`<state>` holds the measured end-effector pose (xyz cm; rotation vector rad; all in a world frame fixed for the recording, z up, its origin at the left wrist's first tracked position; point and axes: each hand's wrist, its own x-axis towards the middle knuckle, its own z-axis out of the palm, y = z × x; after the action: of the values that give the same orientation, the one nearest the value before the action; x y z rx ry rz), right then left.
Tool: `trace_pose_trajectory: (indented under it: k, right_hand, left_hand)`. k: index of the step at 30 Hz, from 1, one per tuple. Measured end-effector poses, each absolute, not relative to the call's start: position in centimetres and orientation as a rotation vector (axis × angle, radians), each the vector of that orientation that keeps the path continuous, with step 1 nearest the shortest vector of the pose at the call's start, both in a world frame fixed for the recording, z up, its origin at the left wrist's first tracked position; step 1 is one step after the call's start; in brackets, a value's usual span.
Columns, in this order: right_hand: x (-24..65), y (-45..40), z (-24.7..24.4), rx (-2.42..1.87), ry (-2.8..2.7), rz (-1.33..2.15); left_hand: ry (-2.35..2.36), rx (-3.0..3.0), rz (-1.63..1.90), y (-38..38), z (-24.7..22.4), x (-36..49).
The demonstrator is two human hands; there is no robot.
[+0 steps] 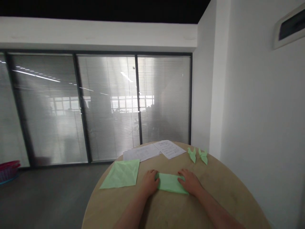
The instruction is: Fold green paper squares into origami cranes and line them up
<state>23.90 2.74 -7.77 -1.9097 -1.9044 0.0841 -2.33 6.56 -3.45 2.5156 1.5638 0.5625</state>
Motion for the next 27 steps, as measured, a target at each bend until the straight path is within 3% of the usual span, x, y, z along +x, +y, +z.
trace_pose_trajectory:
  k: [27]
  right_hand:
    - [24.8,1.2,-6.2,-1.81,-1.977,0.139]
  left_hand:
    - [1.565,2.57,0.358,6.1,-2.7,-2.5]
